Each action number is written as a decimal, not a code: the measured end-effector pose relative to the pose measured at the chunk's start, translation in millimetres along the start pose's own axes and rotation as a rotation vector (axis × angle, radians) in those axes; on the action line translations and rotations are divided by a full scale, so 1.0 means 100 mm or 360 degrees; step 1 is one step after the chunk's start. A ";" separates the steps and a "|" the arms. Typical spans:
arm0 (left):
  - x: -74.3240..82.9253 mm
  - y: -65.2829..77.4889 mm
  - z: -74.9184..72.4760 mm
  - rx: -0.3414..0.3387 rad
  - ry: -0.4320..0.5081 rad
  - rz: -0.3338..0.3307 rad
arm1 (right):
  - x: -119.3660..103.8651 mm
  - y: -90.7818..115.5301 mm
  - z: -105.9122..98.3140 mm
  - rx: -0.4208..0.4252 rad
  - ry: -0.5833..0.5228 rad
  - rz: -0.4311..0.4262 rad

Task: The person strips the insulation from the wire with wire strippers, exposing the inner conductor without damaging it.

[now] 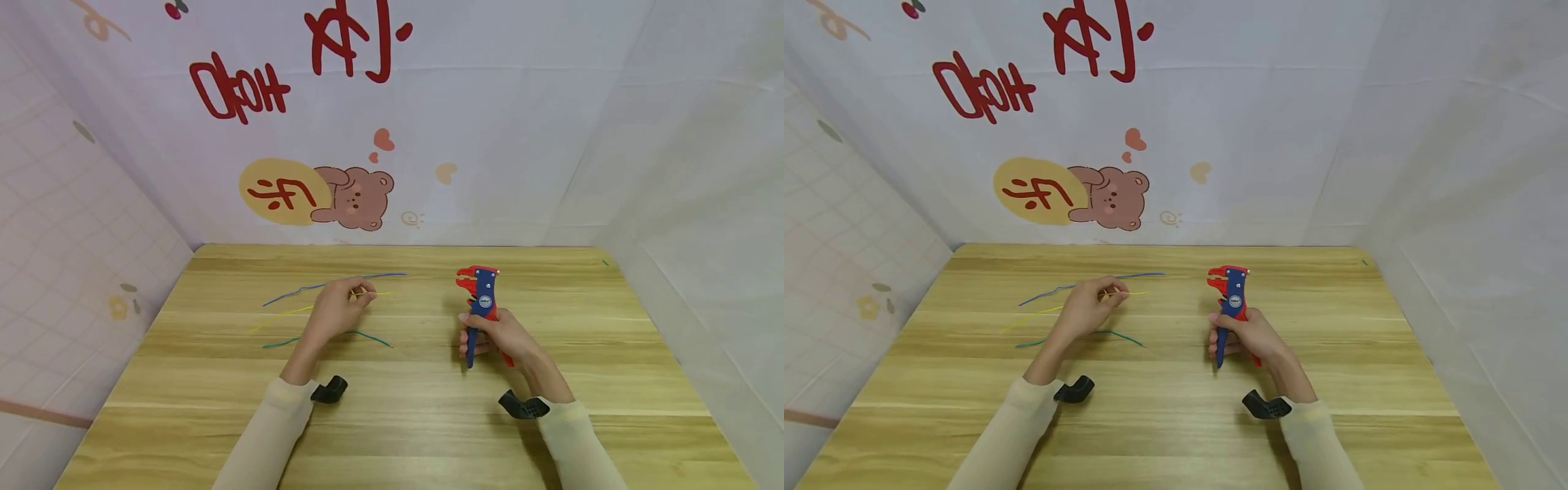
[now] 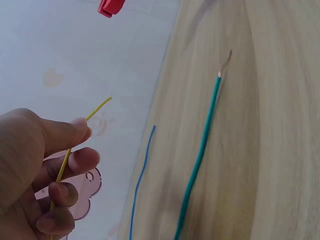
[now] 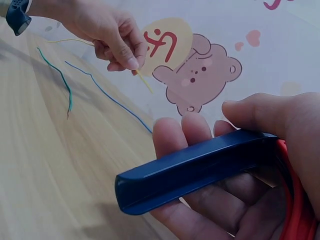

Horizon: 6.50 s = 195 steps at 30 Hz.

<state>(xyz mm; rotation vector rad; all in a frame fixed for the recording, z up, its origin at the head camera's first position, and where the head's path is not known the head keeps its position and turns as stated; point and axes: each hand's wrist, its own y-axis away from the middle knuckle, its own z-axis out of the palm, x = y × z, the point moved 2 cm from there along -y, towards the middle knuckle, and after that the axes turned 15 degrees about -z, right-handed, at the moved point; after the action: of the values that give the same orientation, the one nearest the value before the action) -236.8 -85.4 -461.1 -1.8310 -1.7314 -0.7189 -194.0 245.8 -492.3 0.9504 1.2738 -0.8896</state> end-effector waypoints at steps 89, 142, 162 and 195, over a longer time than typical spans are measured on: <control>0.60 0.38 -0.13 -0.0069 0.0783 0.0565 | -0.47 0.17 0.73 -0.0599 -0.0113 -0.0415; 0.56 0.38 -0.27 -0.0100 0.0559 0.0455 | -0.33 0.16 0.96 -0.0562 -0.0408 -0.0326; 0.52 0.34 -0.26 -0.0080 0.0457 0.0417 | -0.21 0.11 1.07 -0.0334 -0.0360 -0.0351; 0.52 0.31 -0.14 -0.0057 0.0407 0.0408 | -0.06 0.04 0.93 -0.0248 -0.0216 -0.0285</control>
<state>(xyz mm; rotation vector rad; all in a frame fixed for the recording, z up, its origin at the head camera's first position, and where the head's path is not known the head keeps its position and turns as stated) -203.5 -59.4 -415.7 -1.8497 -1.3022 -0.8394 -157.1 160.4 -481.2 0.6499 1.3047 -0.9615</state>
